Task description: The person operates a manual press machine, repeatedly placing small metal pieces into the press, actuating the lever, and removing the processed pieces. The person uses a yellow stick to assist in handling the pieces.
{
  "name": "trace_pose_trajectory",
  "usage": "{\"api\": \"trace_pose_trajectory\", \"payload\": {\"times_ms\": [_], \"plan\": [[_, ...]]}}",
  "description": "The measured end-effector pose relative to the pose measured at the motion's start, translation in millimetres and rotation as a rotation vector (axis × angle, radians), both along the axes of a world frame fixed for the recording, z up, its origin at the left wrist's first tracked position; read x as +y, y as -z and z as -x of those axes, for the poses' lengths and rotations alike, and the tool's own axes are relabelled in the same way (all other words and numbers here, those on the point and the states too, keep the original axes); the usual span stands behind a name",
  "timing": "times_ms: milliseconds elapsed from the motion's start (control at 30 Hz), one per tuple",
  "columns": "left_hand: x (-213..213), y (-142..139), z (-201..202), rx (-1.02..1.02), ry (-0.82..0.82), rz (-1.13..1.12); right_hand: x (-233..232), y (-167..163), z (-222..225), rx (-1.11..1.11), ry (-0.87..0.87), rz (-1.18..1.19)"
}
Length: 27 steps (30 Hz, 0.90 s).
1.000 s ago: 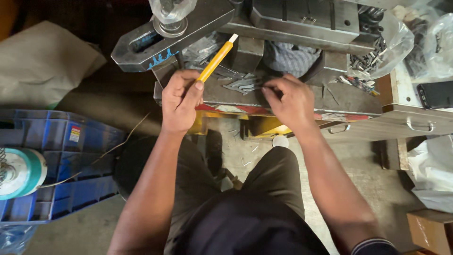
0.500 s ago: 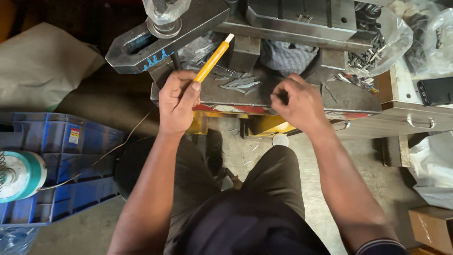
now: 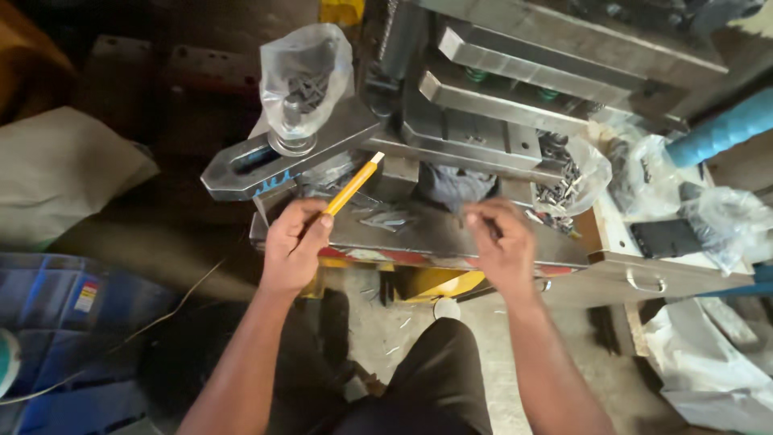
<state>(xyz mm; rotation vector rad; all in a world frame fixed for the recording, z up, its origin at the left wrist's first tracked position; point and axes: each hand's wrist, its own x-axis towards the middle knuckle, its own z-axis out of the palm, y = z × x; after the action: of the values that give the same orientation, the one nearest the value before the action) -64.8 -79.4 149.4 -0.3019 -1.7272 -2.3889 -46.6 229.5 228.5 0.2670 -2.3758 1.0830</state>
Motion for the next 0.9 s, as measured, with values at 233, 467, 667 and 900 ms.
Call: {"api": "trace_pose_trajectory", "payload": {"times_ms": [233, 467, 667, 900], "plan": [[-2, -7, -4, 0.035, -0.009, 0.051, -28, -76, 43, 0.283, -0.082, -0.525], [-7, -13, -5, 0.119, -0.043, 0.141, -29, -93, 98, 0.139, -0.121, -0.688], [-8, -10, -5, 0.114, 0.017, 0.072, -19, -85, 120, -0.065, -0.071, -0.669], [-10, -18, -7, 0.062, 0.082, -0.004, -14, -85, 120, -0.059, -0.100, -0.669]]}}
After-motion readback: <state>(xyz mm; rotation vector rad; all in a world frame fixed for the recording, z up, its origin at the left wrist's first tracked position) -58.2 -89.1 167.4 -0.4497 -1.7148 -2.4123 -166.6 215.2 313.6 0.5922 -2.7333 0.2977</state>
